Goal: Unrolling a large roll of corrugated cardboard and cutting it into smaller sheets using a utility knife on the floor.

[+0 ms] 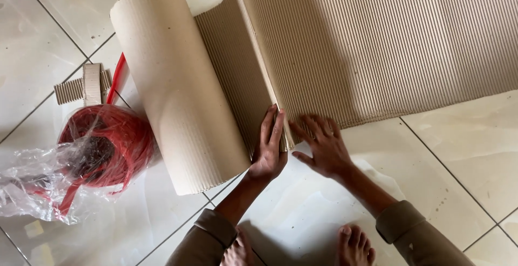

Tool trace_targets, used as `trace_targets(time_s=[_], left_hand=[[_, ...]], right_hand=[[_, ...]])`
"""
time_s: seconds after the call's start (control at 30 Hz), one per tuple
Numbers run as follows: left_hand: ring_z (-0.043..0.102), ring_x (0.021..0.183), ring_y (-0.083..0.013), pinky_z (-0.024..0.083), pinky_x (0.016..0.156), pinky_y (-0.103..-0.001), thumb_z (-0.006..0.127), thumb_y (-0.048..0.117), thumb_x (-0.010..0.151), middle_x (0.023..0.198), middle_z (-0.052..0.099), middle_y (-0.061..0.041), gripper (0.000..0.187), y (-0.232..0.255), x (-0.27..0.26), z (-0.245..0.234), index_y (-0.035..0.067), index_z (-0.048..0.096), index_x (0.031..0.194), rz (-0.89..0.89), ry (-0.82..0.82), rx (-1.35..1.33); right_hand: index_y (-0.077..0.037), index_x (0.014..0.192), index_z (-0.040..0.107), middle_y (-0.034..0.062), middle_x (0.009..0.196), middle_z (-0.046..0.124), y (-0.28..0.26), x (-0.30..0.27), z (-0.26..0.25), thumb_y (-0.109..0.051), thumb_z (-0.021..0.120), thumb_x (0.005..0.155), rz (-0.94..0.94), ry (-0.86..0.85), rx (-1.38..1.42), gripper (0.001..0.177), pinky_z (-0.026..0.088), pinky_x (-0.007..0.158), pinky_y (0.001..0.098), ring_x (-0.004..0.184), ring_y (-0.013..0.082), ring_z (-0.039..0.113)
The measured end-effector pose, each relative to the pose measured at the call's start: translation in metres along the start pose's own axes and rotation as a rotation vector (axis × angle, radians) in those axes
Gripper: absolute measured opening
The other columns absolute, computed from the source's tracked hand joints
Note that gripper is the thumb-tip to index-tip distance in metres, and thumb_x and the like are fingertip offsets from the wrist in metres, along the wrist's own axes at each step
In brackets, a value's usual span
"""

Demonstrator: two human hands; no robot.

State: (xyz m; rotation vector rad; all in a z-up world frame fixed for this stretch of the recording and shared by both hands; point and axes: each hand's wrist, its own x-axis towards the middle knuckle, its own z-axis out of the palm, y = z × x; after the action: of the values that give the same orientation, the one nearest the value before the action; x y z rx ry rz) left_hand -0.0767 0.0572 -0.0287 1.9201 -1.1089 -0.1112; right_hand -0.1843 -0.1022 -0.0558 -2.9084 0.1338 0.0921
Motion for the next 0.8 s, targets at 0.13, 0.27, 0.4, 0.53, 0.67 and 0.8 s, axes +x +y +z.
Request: trace_targets(time_s=[0.13, 0.27, 0.4, 0.53, 0.67, 0.8], left_hand=[[0.039, 0.146, -0.0451, 0.032, 0.121, -0.049, 0.056, -0.005, 0.075, 0.152, 0.038, -0.025, 0.081, -0.002, 0.005, -0.003, -0.001, 0.039, 0.155, -0.004, 0.009, 0.135], [0.037, 0.143, -0.0494, 0.034, 0.113, -0.058, 0.079, 0.014, 0.067, 0.153, 0.038, -0.025, 0.099, -0.017, 0.003, 0.013, 0.013, 0.038, 0.157, -0.039, -0.149, 0.387], [0.033, 0.143, -0.0461, 0.032, 0.106, -0.056, 0.077, 0.043, 0.079, 0.157, 0.037, -0.019, 0.095, -0.019, 0.005, 0.024, 0.023, 0.034, 0.161, -0.043, -0.309, 0.666], [0.035, 0.142, -0.0438, 0.03, 0.106, -0.059, 0.074, 0.048, 0.079, 0.157, 0.04, -0.017, 0.095, -0.023, 0.01, 0.023, 0.021, 0.035, 0.161, -0.058, -0.327, 0.64], [0.033, 0.141, -0.0449, 0.029, 0.104, -0.063, 0.067, 0.057, 0.08, 0.155, 0.04, -0.017, 0.092, -0.018, 0.013, 0.022, 0.02, 0.037, 0.159, -0.107, -0.362, 0.561], [0.037, 0.139, -0.0388, 0.029, 0.102, -0.059, 0.049, 0.047, 0.102, 0.15, 0.045, -0.011, 0.063, -0.026, 0.015, 0.028, 0.023, 0.038, 0.159, -0.15, -0.348, 0.558]], right_hand=[[-0.03, 0.16, 0.035, 0.0089, 0.164, 0.037, 0.024, 0.003, -0.021, -0.073, 0.028, 0.099, 0.005, -0.02, -0.004, 0.075, 0.008, 0.119, 0.0702, 0.151, 0.037, 0.032], [-0.03, 0.156, 0.041, 0.0025, 0.166, 0.032, 0.078, -0.005, -0.005, -0.061, 0.038, 0.101, 0.169, -0.039, -0.106, 0.063, 0.017, 0.113, 0.0798, 0.156, 0.0348, 0.026], [-0.037, 0.159, 0.035, -0.0025, 0.168, 0.028, 0.098, -0.013, -0.002, -0.062, 0.029, 0.105, 0.27, -0.043, -0.218, 0.06, 0.026, 0.111, 0.079, 0.159, 0.0313, 0.022], [-0.033, 0.158, 0.04, 0.0009, 0.166, 0.034, 0.094, -0.016, -0.004, -0.061, 0.033, 0.106, 0.304, 0.002, -0.223, 0.06, 0.029, 0.11, 0.0767, 0.158, 0.0311, 0.027], [-0.028, 0.156, 0.043, 0.0056, 0.16, 0.041, 0.085, -0.022, -0.014, -0.055, 0.041, 0.106, 0.319, 0.05, -0.118, 0.057, 0.028, 0.111, 0.0748, 0.154, 0.034, 0.034], [-0.013, 0.141, 0.056, 0.0154, 0.118, 0.056, 0.079, -0.064, 0.01, -0.039, 0.068, 0.093, 0.227, 0.351, -0.072, 0.056, 0.051, 0.085, 0.049, 0.111, 0.0375, 0.063]])
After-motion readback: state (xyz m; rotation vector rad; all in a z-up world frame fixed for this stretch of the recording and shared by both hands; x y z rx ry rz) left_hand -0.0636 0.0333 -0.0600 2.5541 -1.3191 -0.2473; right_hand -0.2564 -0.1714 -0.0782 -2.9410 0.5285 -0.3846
